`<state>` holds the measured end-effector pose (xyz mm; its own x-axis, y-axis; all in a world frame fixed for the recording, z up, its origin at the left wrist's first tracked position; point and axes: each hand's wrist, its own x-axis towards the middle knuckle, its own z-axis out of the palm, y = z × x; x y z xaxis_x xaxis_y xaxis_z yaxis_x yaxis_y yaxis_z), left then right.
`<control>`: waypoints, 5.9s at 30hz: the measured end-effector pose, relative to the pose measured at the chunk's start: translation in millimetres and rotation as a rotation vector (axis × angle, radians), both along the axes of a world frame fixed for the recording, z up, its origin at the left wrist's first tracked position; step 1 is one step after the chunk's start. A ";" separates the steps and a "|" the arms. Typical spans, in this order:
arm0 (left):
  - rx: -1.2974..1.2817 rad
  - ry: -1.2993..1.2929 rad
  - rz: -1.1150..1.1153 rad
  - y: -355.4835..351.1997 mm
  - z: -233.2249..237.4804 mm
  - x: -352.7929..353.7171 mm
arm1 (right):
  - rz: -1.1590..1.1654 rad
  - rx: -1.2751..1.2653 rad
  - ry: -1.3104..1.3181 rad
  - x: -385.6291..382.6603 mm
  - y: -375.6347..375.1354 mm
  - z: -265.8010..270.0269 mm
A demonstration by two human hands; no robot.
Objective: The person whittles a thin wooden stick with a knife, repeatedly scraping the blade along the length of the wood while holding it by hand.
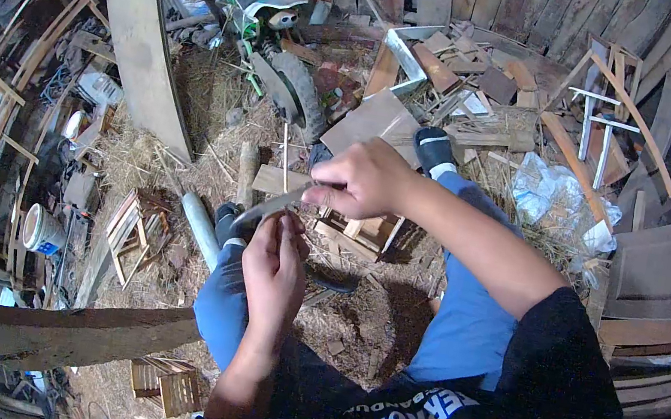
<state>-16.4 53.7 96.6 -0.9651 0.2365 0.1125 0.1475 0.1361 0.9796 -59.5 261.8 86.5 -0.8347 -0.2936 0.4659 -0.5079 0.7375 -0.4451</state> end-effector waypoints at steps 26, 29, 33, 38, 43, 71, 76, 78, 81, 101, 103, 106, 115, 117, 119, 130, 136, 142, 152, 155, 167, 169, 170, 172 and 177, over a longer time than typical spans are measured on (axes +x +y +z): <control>0.101 -0.188 -0.117 0.2 8.5 1.5 | -0.272 -0.398 -0.128 -36.9 44.4 -21.9; 0.160 -0.258 -0.105 -7.9 4.5 -7.7 | -0.048 -0.367 -0.123 -17.0 20.7 -0.3; 0.208 -0.245 -0.111 -7.6 8.1 -9.5 | 0.172 -0.054 -0.167 1.4 2.4 20.7; 0.121 -0.153 -0.075 2.9 8.2 2.6 | -0.173 -0.101 -0.071 -26.8 15.1 7.4; 0.149 -0.193 -0.196 14.3 16.2 21.2 | -0.356 -0.425 -0.197 -65.5 79.8 -24.0; 0.185 -0.196 -0.109 0.8 5.8 5.2 | -0.319 -0.289 -0.172 -41.6 43.2 -10.3; 0.262 -0.189 -0.077 -15.8 2.5 -11.7 | 0.004 -0.082 -0.062 -7.1 -13.0 11.4; 0.325 -0.183 -0.028 -11.7 2.9 -10.1 | 0.070 0.015 0.018 -8.0 -23.8 7.6; 0.184 -0.012 0.032 -11.1 -2.6 -9.1 | 0.004 0.025 0.042 -12.1 -24.1 5.4; 0.193 -0.142 -0.024 -21.1 -10.5 -18.3 | -0.184 -0.061 0.107 -32.8 -18.3 -5.4; 0.079 -0.078 -0.042 -22.7 -10.0 -14.3 | -0.147 0.078 0.172 -22.5 -19.0 2.2; 0.073 -0.072 -0.078 -18.0 -13.6 -9.2 | -0.573 -0.060 -0.219 -56.5 16.0 2.1; 0.130 -0.111 -0.041 -19.0 -6.3 -16.2 | -0.006 -0.098 -0.089 -7.4 -15.4 -0.6; 0.122 -0.022 0.007 -13.8 -12.8 -14.9 | 0.046 0.009 -0.025 -4.1 -18.7 -1.7; 0.114 0.002 0.015 -10.8 -14.5 -13.9 | 0.056 0.082 0.022 -4.1 -16.0 -1.8; 0.115 -0.066 -0.010 -3.3 -7.1 -10.8 | -0.089 -0.240 -0.016 -5.4 15.7 -7.5; -0.077 0.194 0.037 -4.8 -12.5 -10.8 | 0.090 0.062 0.074 -0.1 -10.0 4.3; 0.031 -0.003 -0.045 2.3 -1.7 8.5 | -0.384 -0.311 -0.096 -44.4 52.9 -3.8; -0.018 0.163 0.056 -11.9 -3.1 -11.3 | 0.036 0.047 0.021 -5.7 -15.2 4.6; 0.051 0.067 0.029 -13.2 -4.4 -15.9 | -0.128 0.038 -0.025 -17.8 -8.8 9.2; 0.069 0.075 0.007 -11.3 9.8 1.2 | -0.445 -0.185 -0.142 -58.6 27.5 -4.8; 0.138 0.023 0.031 -11.8 -2.8 -6.0 | -0.357 -0.219 -0.117 -45.4 19.0 -6.7; 0.136 0.024 0.028 -16.7 -3.6 -11.0 | -0.285 -0.303 0.045 -38.7 5.7 -12.7; 0.159 0.028 0.036 -21.5 -1.4 -17.4 | -0.088 -0.153 0.011 -22.4 -13.9 -5.0; -0.005 0.131 0.101 -21.2 3.2 -12.8 | -0.014 0.059 0.010 -14.6 -36.8 8.7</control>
